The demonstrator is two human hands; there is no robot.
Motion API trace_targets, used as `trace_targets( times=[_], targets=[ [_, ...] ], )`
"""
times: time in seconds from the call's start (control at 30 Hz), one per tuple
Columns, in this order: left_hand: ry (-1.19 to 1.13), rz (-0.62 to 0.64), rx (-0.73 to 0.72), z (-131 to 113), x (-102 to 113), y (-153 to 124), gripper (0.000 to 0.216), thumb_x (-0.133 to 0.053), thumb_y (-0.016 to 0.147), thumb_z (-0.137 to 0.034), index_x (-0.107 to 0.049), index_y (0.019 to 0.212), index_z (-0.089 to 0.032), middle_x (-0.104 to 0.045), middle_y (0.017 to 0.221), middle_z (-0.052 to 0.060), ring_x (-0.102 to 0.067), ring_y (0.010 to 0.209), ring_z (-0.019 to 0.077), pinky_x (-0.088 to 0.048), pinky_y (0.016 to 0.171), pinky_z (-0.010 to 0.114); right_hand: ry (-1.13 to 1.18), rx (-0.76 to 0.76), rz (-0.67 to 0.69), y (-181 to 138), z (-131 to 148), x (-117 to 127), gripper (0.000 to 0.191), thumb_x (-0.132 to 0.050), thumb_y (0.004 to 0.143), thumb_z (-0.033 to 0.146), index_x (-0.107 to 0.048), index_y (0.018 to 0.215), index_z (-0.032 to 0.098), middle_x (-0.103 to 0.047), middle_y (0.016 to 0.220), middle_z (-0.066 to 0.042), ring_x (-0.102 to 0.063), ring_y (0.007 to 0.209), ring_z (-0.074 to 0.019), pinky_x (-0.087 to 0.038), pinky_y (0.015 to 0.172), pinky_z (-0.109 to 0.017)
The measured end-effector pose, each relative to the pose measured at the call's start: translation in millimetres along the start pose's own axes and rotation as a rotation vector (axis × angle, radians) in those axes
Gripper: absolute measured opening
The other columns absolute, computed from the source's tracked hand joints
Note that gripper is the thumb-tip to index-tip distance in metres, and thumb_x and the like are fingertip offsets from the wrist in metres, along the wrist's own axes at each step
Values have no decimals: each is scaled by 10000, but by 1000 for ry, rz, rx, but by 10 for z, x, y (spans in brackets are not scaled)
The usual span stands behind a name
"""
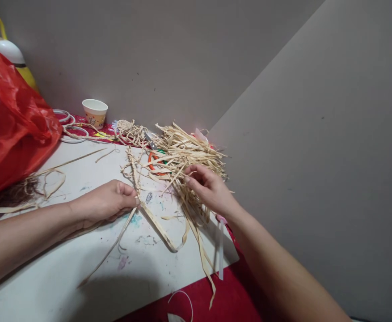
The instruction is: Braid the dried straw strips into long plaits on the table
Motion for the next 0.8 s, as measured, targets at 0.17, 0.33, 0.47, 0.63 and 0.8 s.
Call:
trace_targets(
  times=[0.17, 0.33, 0.47, 0.63, 0.8],
  targets=[
    [1, -5, -17, 23, 9, -5, 174, -559, 748, -277, -506, 617, -174, -295, 381, -90, -184, 328, 41, -90, 347, 231, -196, 13, 4, 76, -17, -126, 294, -502, 831, 307, -611, 1074, 182, -642, 852, -44, -487, 587, -120, -383, 583, -261],
    [-4, 3, -39, 16, 8, -10, 192, -564, 750, -294, -505, 612, -174, -293, 378, -92, -189, 329, 42, -100, 341, 226, 131, -73, -48, -116, 136, 106, 211, -607, 785, 378, -670, 846, 186, -645, 739, -27, -528, 613, -129, -404, 561, -247],
    [5, -3, -45, -4, 4, -13, 198, -558, 756, -284, -492, 603, -176, -298, 379, -92, -194, 330, 40, -108, 341, 219, 240, -178, 311, -364, 200, 80, 299, -620, 790, 395, -650, 1010, 194, -657, 715, -26, -581, 652, -143, -451, 616, -258],
    [4, -3, -30, 11, 9, -12, 215, -552, 765, -292, -480, 597, -178, -297, 374, -91, -196, 324, 38, -103, 339, 216, 76, -279, 369, -450, -67, 108, 399, -583, 810, 435, -604, 1107, 170, -595, 675, -2, -552, 611, -130, -439, 578, -241],
    [14, -10, -12, 8, 15, -1, 223, -580, 751, -313, -494, 599, -175, -304, 381, -88, -198, 326, 36, -104, 339, 217, 342, -369, 126, -429, -188, 175, 339, -533, 827, 505, -585, 816, 170, -446, 566, 35, -342, 438, -64, -283, 390, -191]
  ],
)
Point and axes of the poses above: each hand's wrist, its own y-axis towards the middle knuckle, its own x-axis out of the back of the hand, z = x × y, the point moved 6 cm from there along y, towards the middle knuckle
